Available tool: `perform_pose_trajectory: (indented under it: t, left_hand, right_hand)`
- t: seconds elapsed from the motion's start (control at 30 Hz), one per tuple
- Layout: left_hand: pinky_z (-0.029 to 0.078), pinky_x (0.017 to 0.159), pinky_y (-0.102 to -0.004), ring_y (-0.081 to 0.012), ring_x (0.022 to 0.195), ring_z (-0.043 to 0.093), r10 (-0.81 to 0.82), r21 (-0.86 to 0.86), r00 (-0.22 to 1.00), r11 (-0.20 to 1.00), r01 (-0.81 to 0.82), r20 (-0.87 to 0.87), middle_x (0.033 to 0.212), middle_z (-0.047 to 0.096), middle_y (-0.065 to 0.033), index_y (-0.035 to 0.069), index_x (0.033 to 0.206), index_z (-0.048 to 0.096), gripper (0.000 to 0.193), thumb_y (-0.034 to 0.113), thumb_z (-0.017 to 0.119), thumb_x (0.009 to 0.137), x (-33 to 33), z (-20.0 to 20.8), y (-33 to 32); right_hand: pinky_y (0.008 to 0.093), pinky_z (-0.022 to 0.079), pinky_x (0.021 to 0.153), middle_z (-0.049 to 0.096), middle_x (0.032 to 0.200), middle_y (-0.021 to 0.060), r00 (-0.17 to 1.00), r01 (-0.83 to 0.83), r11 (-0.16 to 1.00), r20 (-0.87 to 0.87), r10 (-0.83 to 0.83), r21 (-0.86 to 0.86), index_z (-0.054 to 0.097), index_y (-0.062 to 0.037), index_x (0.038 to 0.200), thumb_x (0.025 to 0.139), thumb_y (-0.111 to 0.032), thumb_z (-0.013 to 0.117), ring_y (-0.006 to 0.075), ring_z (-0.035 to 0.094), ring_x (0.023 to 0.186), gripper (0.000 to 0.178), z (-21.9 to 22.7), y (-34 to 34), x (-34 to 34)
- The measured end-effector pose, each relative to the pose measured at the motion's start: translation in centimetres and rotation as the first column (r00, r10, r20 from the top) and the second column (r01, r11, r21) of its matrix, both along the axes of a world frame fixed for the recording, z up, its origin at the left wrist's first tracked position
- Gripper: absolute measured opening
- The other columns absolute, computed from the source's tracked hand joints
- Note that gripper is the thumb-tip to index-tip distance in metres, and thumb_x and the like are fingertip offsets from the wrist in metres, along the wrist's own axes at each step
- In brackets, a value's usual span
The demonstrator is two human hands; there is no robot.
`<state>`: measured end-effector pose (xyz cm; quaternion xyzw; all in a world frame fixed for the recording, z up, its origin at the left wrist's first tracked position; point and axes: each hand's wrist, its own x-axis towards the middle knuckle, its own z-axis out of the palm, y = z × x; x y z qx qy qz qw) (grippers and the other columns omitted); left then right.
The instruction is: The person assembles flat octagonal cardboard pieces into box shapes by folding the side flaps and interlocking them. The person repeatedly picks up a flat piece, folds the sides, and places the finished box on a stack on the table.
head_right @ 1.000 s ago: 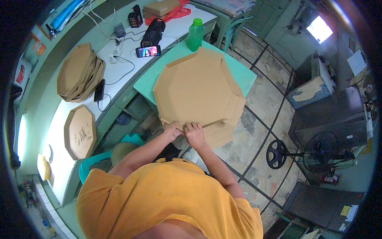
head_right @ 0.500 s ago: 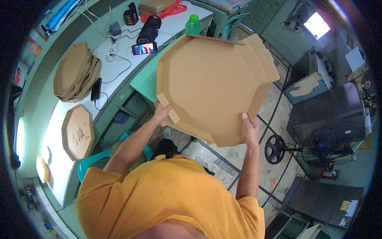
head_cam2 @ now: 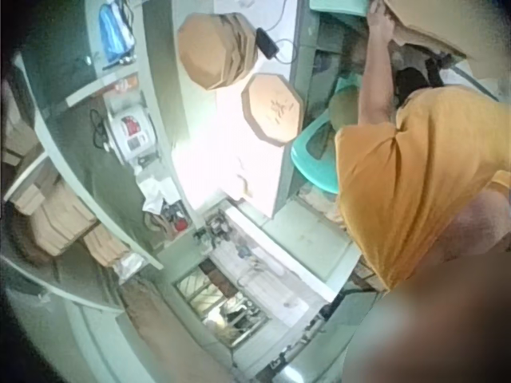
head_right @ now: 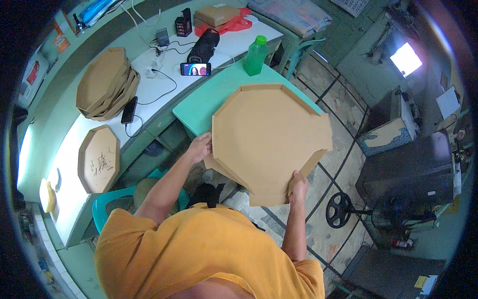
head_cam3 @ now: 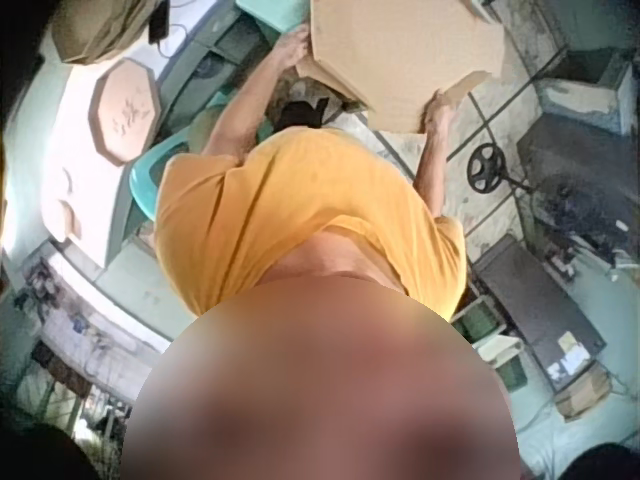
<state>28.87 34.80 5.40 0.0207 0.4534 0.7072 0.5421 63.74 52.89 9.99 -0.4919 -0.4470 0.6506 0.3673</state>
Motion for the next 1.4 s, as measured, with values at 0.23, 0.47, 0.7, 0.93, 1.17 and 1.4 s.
perform_pose_trajectory:
  t: [0.23, 0.47, 0.7, 0.93, 1.17, 1.4]
  left_hand:
    - [0.053, 0.059, -0.0288, -0.0173, 0.064, 0.064, -0.075, -0.346, 0.780, 0.919, -0.187, -0.622, 0.079, 0.063, -0.0083, 0.002, 0.102, 0.064, 0.018, 0.011, 0.050, 0.095, -3.6, -2.1, -3.6]
    - [0.052, 0.065, -0.0371, -0.0283, 0.078, 0.064, 0.434, -0.066, 0.299, 0.475, -0.877, -0.850, 0.089, 0.065, -0.0165, 0.002, 0.113, 0.062, 0.030, 0.014, 0.055, 0.086, -19.9, -4.6, -28.0]
    - [0.050, 0.077, -0.0428, -0.0314, 0.086, 0.066, -0.442, 0.064, -0.127, 0.156, -0.986, -0.888, 0.098, 0.068, -0.0126, 0.010, 0.105, 0.068, 0.031, 0.035, 0.057, 0.091, -22.9, 1.7, -34.1]
    - [0.050, 0.070, -0.0334, -0.0207, 0.076, 0.064, -0.017, -0.125, 0.237, 0.885, -0.449, -0.971, 0.086, 0.067, -0.0122, 0.006, 0.093, 0.068, 0.016, 0.020, 0.062, 0.089, -7.7, 1.7, -11.8]
    - [0.028, 0.108, -0.0510, -0.0326, 0.123, 0.048, -0.216, -0.499, -0.572, 0.769, 0.399, -0.791, 0.118, 0.061, -0.0130, 0.010, 0.115, 0.062, 0.032, 0.020, 0.062, 0.084, 0.7, -3.3, -0.1]
    - [0.024, 0.108, -0.0559, -0.0264, 0.119, 0.050, -0.300, -0.579, -0.525, 0.631, 0.517, -0.796, 0.106, 0.067, -0.0002, 0.013, 0.099, 0.069, 0.023, 0.030, 0.064, 0.083, 0.0, -4.6, 1.0]
  right_hand:
    - [0.0402, 0.047, 0.092, 0.057, 0.117, 0.0167, 0.982, -0.156, 0.983, -0.126, 0.143, -0.100, 0.044, 0.0055, 0.125, 0.093, -0.006, 0.049, 0.0273, 0.059, 0.105, 0.034, -2.8, 0.1, -1.4]
    - [0.0389, 0.047, 0.089, 0.060, 0.106, 0.0118, 0.968, -0.008, 0.970, -0.246, -0.054, -0.242, 0.051, 0.0031, 0.117, 0.094, -0.012, 0.050, 0.0250, 0.059, 0.099, 0.027, -7.9, -0.1, -1.8]
    - [0.0407, 0.053, 0.080, 0.063, 0.101, 0.0139, 0.974, -0.049, 0.880, -0.216, -0.061, -0.472, 0.055, 0.0011, 0.108, 0.096, -0.022, 0.052, 0.0252, 0.062, 0.091, 0.026, -13.4, -3.7, -5.0]
    - [0.0436, 0.052, 0.063, 0.065, 0.080, 0.0123, 0.624, -0.503, 0.837, 0.761, 0.179, 0.216, 0.063, -0.0054, 0.084, 0.091, -0.022, 0.058, 0.0294, 0.065, 0.075, 0.019, -8.0, -4.2, -0.7]
    - [0.0397, 0.041, 0.097, 0.058, 0.114, 0.0086, 0.460, -0.887, -0.063, 0.886, -0.058, 0.457, 0.064, -0.0110, 0.106, 0.081, -0.017, 0.060, 0.0290, 0.053, 0.109, 0.027, -5.7, -2.6, -1.5]
    - [0.0399, 0.042, 0.094, 0.059, 0.102, 0.0084, 0.228, -0.969, -0.078, 0.970, 0.088, 0.235, 0.064, -0.0104, 0.101, 0.082, -0.020, 0.059, 0.0289, 0.054, 0.102, 0.022, -7.8, 0.3, -3.6]
